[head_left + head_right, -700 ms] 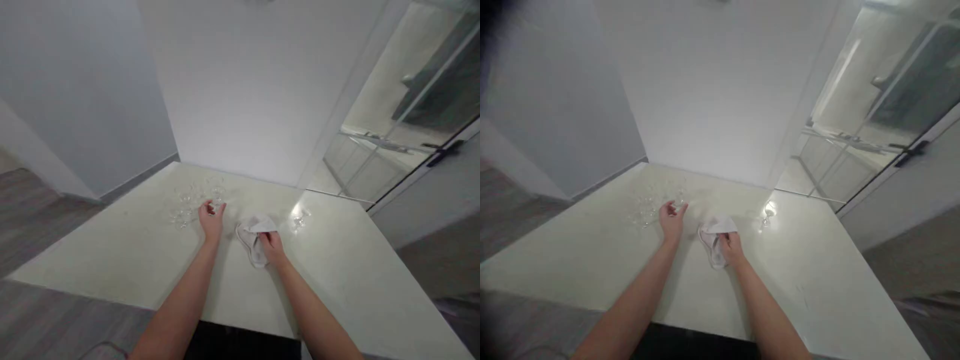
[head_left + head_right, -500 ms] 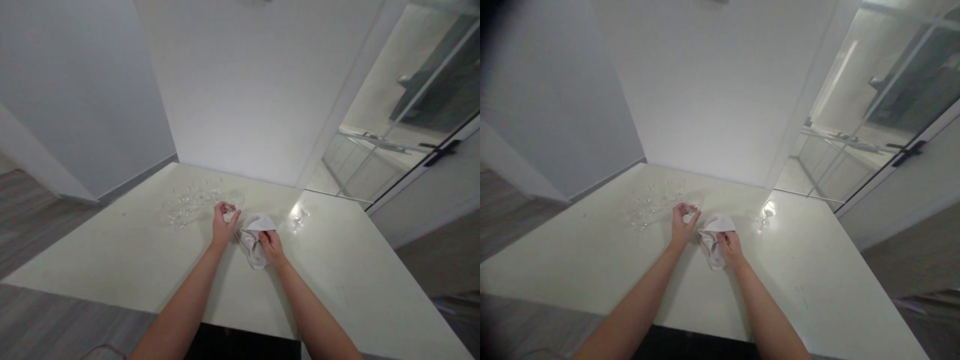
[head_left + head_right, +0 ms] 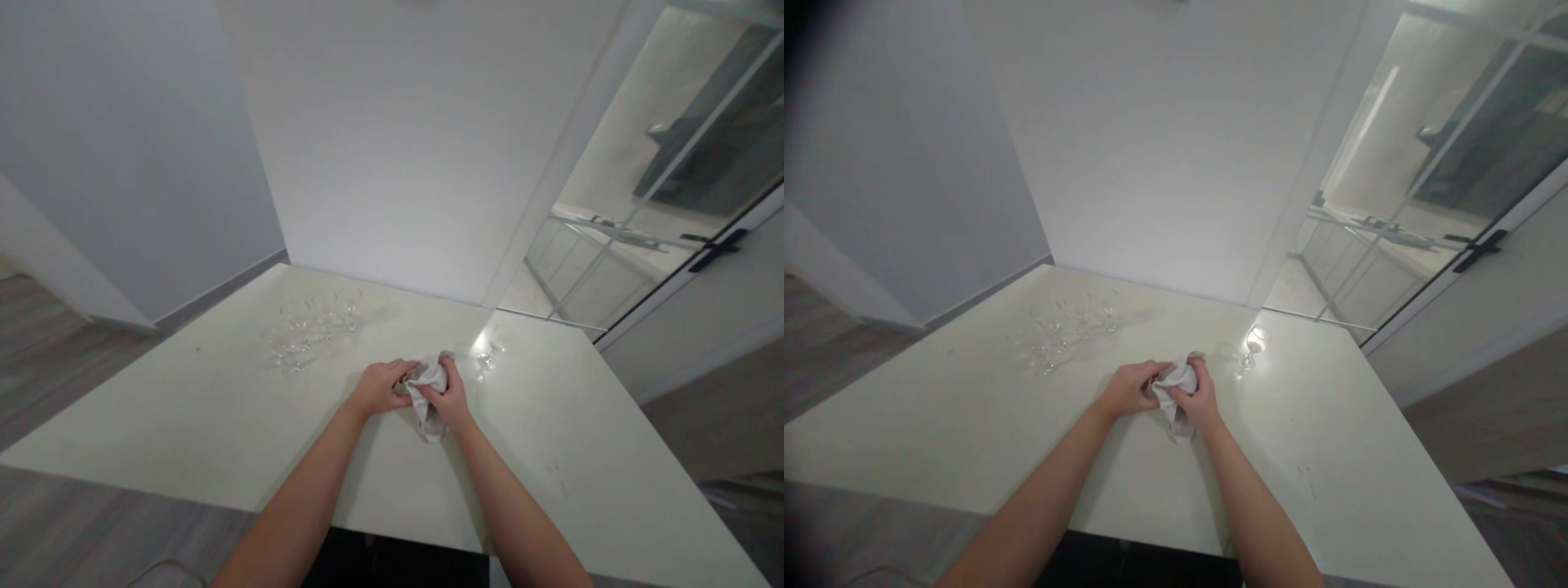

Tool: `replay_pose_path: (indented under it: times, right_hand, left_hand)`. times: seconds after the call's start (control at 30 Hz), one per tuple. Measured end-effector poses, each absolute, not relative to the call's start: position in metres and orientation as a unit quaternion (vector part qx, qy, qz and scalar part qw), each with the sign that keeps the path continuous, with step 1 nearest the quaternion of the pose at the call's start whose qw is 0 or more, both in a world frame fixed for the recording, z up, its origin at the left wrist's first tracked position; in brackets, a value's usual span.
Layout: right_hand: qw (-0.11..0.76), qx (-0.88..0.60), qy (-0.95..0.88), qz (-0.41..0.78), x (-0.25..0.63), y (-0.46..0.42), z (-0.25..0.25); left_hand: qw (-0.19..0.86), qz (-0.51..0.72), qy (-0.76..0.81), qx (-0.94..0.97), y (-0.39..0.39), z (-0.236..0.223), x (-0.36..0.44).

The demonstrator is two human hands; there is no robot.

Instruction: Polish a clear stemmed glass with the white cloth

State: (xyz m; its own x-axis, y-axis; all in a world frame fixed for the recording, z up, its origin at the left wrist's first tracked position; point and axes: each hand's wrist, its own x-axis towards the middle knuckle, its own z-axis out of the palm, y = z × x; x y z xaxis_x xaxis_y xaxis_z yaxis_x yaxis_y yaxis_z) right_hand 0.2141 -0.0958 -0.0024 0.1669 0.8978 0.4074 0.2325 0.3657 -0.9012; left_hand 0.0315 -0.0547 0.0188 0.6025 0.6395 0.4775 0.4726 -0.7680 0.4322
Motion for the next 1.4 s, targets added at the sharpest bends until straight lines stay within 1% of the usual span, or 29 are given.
replay_pose_path:
  times: [0.1, 0.2, 0.3, 0.37, 0.47, 0.53, 0.57, 0.6, 0.67, 0.73, 0.77, 0.8, 0.9, 0.97, 1.2, 1.4]
  right_hand:
    - [0.618, -0.483, -0.516, 0.344, 0.212, -0.092, -0.001]
    - [0.658, -0.495, -0.397, 0.406, 0.211, -0.086, -0.005]
    - [0.648, -0.5, -0.373, 0.437, 0.213, -0.083, -0.009]
    - [0.624, -0.499, -0.429, 0.421, 0.215, -0.085, -0.008]
    - [0.596, -0.505, -0.507, 0.364, 0.214, -0.091, -0.004]
    - [0.595, -0.51, -0.517, 0.344, 0.212, -0.094, -0.001]
    - [0.6, -0.509, -0.508, 0.351, 0.211, -0.095, -0.001]
    - [0.606, -0.506, -0.494, 0.365, 0.209, -0.095, -0.001]
    - [0.618, -0.497, -0.468, 0.389, 0.208, -0.095, 0.0]
    - [0.618, -0.503, -0.479, 0.369, 0.208, -0.096, 0.001]
    - [0.609, -0.51, -0.503, 0.341, 0.208, -0.097, 0.001]
    - [0.598, -0.515, -0.533, 0.306, 0.208, -0.098, 0.002]
    - [0.565, -0.514, -0.614, 0.2, 0.208, -0.1, 0.004]
    - [0.553, -0.508, -0.639, 0.168, 0.207, -0.101, 0.004]
    - [0.556, -0.517, -0.619, 0.204, 0.204, -0.1, 0.004]
    - [0.572, -0.52, -0.577, 0.263, 0.206, -0.101, 0.009]
  left_hand:
    - [0.109, 0.316, 0.296, 0.895, -0.057, 0.025, 0.032]
    - [0.114, 0.358, 0.276, 0.885, -0.06, 0.029, 0.034]
    - [0.141, 0.389, 0.283, 0.865, -0.06, 0.027, 0.038]
    - [0.185, 0.406, 0.307, 0.841, -0.057, 0.023, 0.04]
    - [0.297, 0.455, 0.353, 0.762, -0.052, 0.018, 0.042]
    - [0.369, 0.501, 0.371, 0.689, -0.051, 0.018, 0.042]
    - [0.386, 0.522, 0.368, 0.665, -0.052, 0.018, 0.042]
    - [0.385, 0.539, 0.359, 0.657, -0.053, 0.019, 0.041]
    - [0.338, 0.55, 0.332, 0.688, -0.056, 0.02, 0.04]
    - [0.285, 0.533, 0.322, 0.729, -0.057, 0.02, 0.041]
    - [0.279, 0.523, 0.332, 0.734, -0.056, 0.019, 0.041]
    - [0.29, 0.516, 0.35, 0.726, -0.054, 0.017, 0.042]
    - [0.371, 0.512, 0.413, 0.655, -0.045, 0.011, 0.045]
    - [0.407, 0.505, 0.432, 0.627, -0.04, 0.008, 0.046]
    - [0.417, 0.484, 0.438, 0.632, -0.04, 0.012, 0.042]
    - [0.462, 0.471, 0.376, 0.651, -0.044, 0.017, 0.038]
